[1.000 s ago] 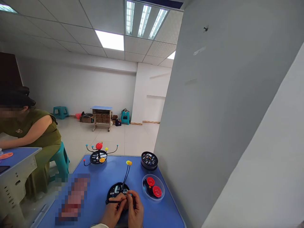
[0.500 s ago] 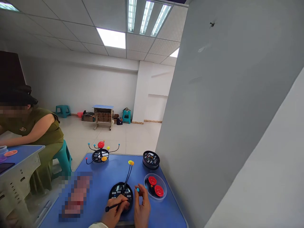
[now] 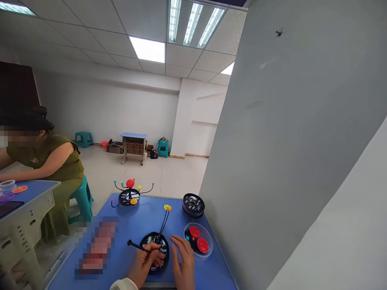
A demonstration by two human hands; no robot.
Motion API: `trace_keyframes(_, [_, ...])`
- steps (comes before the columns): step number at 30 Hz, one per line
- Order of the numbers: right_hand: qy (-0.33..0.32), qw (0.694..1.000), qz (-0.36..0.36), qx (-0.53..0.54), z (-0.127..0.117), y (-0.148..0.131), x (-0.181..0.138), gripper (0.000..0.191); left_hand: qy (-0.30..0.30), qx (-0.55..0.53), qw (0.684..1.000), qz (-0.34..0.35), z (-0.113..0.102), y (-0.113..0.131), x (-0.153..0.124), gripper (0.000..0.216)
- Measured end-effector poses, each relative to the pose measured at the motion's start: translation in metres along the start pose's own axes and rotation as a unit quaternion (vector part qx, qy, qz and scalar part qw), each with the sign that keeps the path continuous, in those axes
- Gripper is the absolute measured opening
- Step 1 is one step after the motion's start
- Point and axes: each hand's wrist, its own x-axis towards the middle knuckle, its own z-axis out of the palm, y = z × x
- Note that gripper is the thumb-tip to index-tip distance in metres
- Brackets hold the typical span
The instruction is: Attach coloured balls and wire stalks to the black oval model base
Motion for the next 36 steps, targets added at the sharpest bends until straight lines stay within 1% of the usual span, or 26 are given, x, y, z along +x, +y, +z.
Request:
trace_keyframes(2, [-0.058,0.994,0.018,0.094,0.017,-0.011,-0.01,0.034,-0.004,-0.016,1.0,0.003,0.0,0.002,0.0,0.052])
trace_keyframes(3, [-0.069,0.989,0.033,0.13,0.023,-0.015,-0.013,0.034,-0.006,-0.023,1.0,0.003,0.0,0.003,0.0,0.052])
trace_keyframes(5, [-0.058,0.98,0.069,0.179,0.032,-0.022,-0.016,0.036,-0.005,-0.034,0.999,0.0,-0.001,0.005,0.0,0.052])
trace_keyframes(7, [-0.034,0.973,0.104,0.205,0.035,-0.023,-0.016,0.041,0.005,-0.045,0.999,-0.004,-0.003,0.007,0.0,0.053])
trace_keyframes(13, [0.031,0.966,0.161,0.198,0.032,-0.019,-0.011,0.051,0.051,-0.08,0.995,-0.009,-0.012,0.012,0.003,0.048])
trace_keyframes(15, [0.029,0.956,0.185,0.224,0.033,-0.019,-0.011,0.052,0.047,-0.091,0.995,-0.012,-0.013,0.014,0.004,0.047])
trace_keyframes(18, [0.002,0.934,0.218,0.282,0.036,-0.019,-0.014,0.058,0.037,-0.109,0.993,-0.015,-0.013,0.015,0.004,0.047])
trace_keyframes(20, [-0.021,0.928,0.221,0.299,0.039,-0.019,-0.016,0.056,0.033,-0.118,0.992,-0.018,-0.012,0.015,0.005,0.048])
trace_keyframes(23, [-0.044,0.929,0.21,0.3,0.042,-0.02,-0.019,0.051,0.027,-0.126,0.991,-0.022,-0.011,0.014,0.005,0.049])
trace_keyframes(30, [-0.083,0.93,0.196,0.299,0.041,-0.033,-0.018,0.057,0.018,-0.131,0.991,-0.02,-0.015,0.009,0.011,0.044])
trace_keyframes(32, [-0.075,0.929,0.203,0.299,0.043,-0.032,-0.021,0.057,0.017,-0.133,0.991,-0.02,-0.016,0.007,0.01,0.043])
trace_keyframes(34, [-0.052,0.93,0.21,0.298,0.047,-0.029,-0.027,0.056,0.027,-0.133,0.99,-0.021,-0.014,0.004,0.006,0.042])
trace_keyframes(36, [-0.021,0.933,0.208,0.294,0.052,-0.026,-0.034,0.055,0.063,-0.143,0.987,-0.028,-0.006,0.001,-0.003,0.041])
